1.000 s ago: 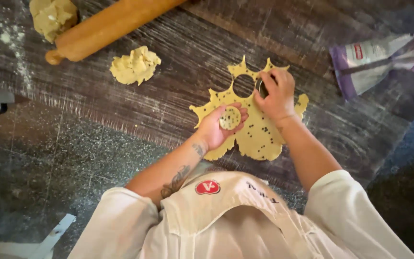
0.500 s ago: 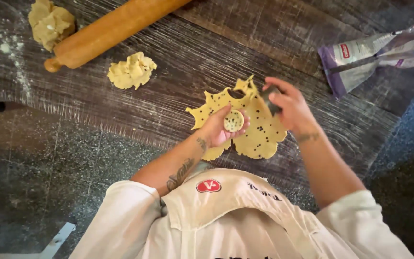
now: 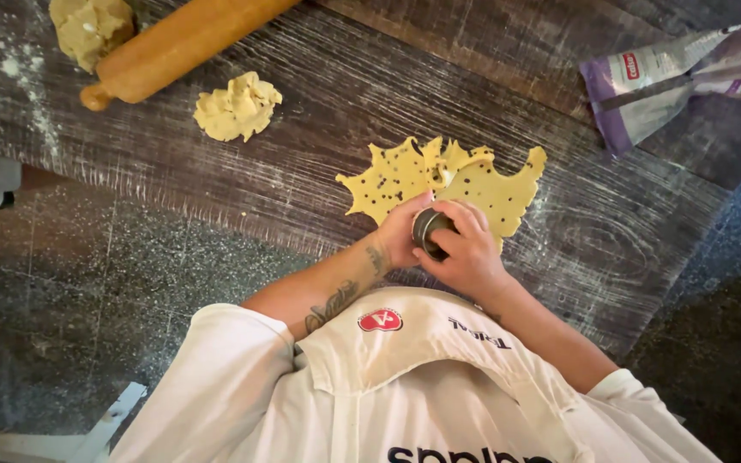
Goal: The person uses a circular cutter to cut shapes from a rolled-out sheet of dough containing dark specks. They then place the cut dough circles onto a black baking tray. The person also gathers the leftover dough scraps and rolls them out again with a rolling pin to continue cutting shapes.
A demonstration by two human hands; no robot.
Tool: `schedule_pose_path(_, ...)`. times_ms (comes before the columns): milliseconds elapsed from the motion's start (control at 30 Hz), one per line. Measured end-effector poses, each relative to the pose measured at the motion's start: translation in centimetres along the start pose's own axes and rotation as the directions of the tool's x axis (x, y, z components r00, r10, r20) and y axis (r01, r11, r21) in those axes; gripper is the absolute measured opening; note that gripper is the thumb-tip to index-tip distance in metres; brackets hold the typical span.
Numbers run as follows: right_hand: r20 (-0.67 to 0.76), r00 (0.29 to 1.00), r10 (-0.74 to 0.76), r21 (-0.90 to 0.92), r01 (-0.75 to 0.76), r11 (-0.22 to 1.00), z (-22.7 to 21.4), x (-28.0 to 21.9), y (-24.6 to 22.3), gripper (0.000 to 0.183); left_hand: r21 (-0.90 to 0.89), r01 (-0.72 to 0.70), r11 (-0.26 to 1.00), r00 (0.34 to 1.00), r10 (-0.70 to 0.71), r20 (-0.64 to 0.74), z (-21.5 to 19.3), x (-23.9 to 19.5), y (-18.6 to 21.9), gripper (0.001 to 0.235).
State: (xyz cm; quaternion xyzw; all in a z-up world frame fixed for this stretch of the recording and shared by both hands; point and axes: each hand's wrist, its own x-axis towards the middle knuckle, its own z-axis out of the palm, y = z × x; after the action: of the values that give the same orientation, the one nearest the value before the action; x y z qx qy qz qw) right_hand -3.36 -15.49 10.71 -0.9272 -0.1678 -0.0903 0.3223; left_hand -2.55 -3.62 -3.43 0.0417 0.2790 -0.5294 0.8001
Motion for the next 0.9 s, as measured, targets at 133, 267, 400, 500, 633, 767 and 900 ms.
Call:
schedule_pose_path(133, 0.028, 0.995, -0.092, -0.005, 0.092, 0.996, -0.7, 0.6, -0.8, 0.033, -0.011, 0.005, 1.0, 1.0, -0.005, 0.029, -0.6, -0.7, 0.0, 0.064)
schedule_pose_path(267, 0.077, 0.996, -0.045, 0.285, 0.021, 0.958, -2.8, 2.3, -3.1, 0.044, -0.104, -0.026, 0.994, 1.0, 0.026, 0.006, 1.0, -3.5, 1.0, 0.051)
schedule_pose_path(400, 0.044, 0.997, 0.062, 0.353, -0.073, 0.933, -1.8, 3.3, -1.0, 0.028, -0.101, -0.129, 0.986, 0.989, 0.135, 0.054, 0.4, -8.0, 2.5, 0.061)
schedule_pose_path(500, -0.031, 0.999, 0.014, 0.235, -0.006, 0.972, 1.8, 4.9, 1.0, 0.042, -0.309, -0.119, 0.944, 0.965, 0.183, 0.188, -2.1, -11.4, 2.6, 0.056)
schedule_pose_path(633, 0.048, 0.999, -0.004, 0.018, 0.003, 1.0, 6.6, 6.7, 1.2, 0.057, -0.253, -0.243, 0.937, 0.953, 0.279, 0.12, -5.0, -14.8, 2.2, 0.065)
schedule_pose_path(767, 0.028, 0.988, -0.153, -0.226, 0.155, 0.962, 10.1, 7.6, 2.6, 0.058, -0.235, -0.306, 0.923, 0.944, 0.326, 0.052, -5.3, -16.6, 2.9, 0.069)
schedule_pose_path(900, -0.003, 0.958, -0.288, -0.365, 0.267, 0.892, 13.3, 7.0, 5.8, 0.052, -0.238, -0.332, 0.913, 0.933, 0.354, 0.058, -5.6, -15.6, 3.2, 0.069)
